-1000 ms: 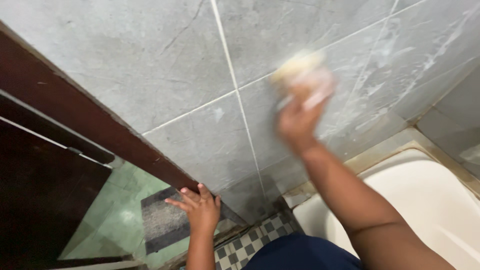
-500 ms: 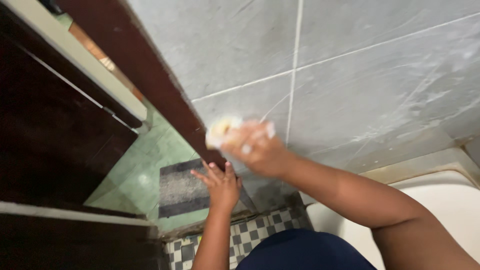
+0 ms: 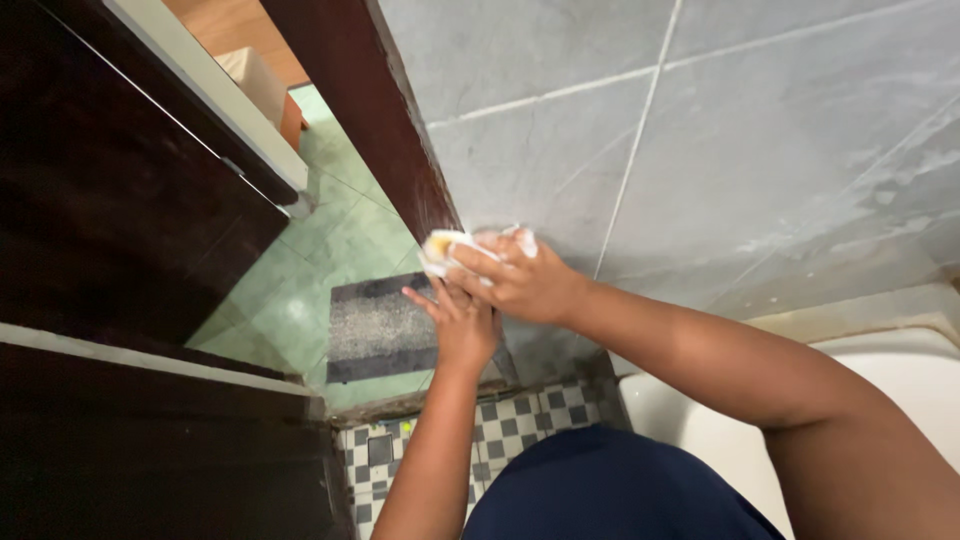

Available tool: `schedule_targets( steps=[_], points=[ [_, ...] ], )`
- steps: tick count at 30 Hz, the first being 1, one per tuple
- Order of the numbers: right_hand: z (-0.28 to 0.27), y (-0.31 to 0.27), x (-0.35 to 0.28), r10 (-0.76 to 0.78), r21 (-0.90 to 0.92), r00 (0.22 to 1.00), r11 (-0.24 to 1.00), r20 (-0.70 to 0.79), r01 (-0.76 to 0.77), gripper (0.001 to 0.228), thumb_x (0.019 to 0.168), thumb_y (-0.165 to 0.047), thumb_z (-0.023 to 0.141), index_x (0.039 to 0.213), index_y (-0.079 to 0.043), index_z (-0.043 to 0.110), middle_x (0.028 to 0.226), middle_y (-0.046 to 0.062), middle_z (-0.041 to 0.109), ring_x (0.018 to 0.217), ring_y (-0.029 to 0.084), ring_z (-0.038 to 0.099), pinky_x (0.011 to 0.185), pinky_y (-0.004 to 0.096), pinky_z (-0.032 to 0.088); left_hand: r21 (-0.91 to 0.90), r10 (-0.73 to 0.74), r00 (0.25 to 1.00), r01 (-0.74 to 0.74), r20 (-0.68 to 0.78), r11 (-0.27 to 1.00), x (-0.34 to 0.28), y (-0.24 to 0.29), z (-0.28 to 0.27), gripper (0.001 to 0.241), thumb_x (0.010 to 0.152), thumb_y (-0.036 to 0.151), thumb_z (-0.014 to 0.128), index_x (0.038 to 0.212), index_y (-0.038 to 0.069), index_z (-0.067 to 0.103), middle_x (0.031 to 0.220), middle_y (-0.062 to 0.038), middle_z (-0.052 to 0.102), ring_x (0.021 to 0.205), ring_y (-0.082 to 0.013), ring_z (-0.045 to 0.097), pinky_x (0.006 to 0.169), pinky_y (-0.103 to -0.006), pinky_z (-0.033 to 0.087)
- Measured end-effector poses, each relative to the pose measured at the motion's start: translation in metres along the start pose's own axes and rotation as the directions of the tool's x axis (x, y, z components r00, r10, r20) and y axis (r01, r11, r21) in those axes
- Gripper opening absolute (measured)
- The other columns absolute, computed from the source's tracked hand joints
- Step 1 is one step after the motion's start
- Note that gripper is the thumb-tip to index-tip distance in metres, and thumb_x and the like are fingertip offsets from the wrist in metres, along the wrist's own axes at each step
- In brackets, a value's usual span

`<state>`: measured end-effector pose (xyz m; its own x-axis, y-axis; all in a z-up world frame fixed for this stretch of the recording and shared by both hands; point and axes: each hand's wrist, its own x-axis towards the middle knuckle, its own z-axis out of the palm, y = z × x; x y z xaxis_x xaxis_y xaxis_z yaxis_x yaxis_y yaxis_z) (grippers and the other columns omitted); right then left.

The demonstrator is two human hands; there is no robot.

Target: The person scrubs the bathroom wall tiles with a soapy sponge.

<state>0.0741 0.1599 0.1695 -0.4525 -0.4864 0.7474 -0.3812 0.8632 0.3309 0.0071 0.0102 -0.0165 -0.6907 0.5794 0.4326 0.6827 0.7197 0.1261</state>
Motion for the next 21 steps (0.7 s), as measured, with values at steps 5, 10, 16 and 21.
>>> schedule_targets(
  steps=[5, 10, 16, 21],
  points=[
    [-0.008, 0.009, 0.010, 0.126, -0.020, 0.992, 0.992, -0.009, -0.126, 0.039, 0.085, -0.024, 0.070, 0.124, -0.023, 0.075, 0.141, 0.008, 0.055, 0.120, 0.032, 0.053, 0.088, 0.049, 0.041, -0.061, 0.118, 0.965, -0.136, -0.234, 0.989, 0.001, 0.001, -0.011, 0.088, 0.082, 0.029, 0.082, 0.157, 0.016, 0.036, 0.166, -0.017, -0.029, 0.152, -0.0604, -0.001, 0.107, -0.0896, -0.004],
    [0.005, 0.004, -0.003, 0.264, 0.002, 0.955, 0.964, -0.138, -0.266, 0.043, 0.096, -0.015, 0.069, 0.137, -0.026, 0.072, 0.140, 0.006, 0.050, 0.125, 0.034, 0.050, 0.097, 0.048, 0.043, -0.112, 0.099, 0.977, -0.121, -0.187, 0.986, -0.004, 0.003, -0.019, 0.074, 0.079, 0.030, 0.076, 0.147, 0.011, 0.054, 0.166, -0.020, -0.018, 0.151, -0.0585, -0.001, 0.105, -0.0894, -0.005],
    [0.037, -0.020, -0.085, 0.018, 0.070, 1.000, 0.997, 0.020, -0.020, 0.040, 0.094, -0.022, 0.074, 0.133, -0.021, 0.074, 0.140, 0.005, 0.055, 0.123, 0.030, 0.052, 0.091, 0.046, 0.041, -0.013, 0.052, 0.993, -0.053, -0.110, 0.998, -0.035, 0.003, -0.024, 0.045, 0.091, 0.023, 0.072, 0.134, 0.018, 0.059, 0.168, -0.022, 0.015, 0.155, -0.0515, 0.011, 0.103, -0.0874, -0.010],
    [0.025, -0.008, -0.062, 0.249, 0.016, 0.967, 0.969, -0.062, -0.248, 0.037, 0.090, -0.017, 0.073, 0.126, -0.025, 0.074, 0.137, 0.005, 0.056, 0.119, 0.032, 0.052, 0.090, 0.049, 0.041, -0.151, 0.020, 0.951, -0.069, -0.307, 0.986, -0.055, -0.001, -0.028, 0.056, 0.091, 0.017, 0.068, 0.144, 0.017, 0.052, 0.152, -0.016, 0.035, 0.153, -0.0398, 0.025, 0.112, -0.0829, -0.010]
  ],
)
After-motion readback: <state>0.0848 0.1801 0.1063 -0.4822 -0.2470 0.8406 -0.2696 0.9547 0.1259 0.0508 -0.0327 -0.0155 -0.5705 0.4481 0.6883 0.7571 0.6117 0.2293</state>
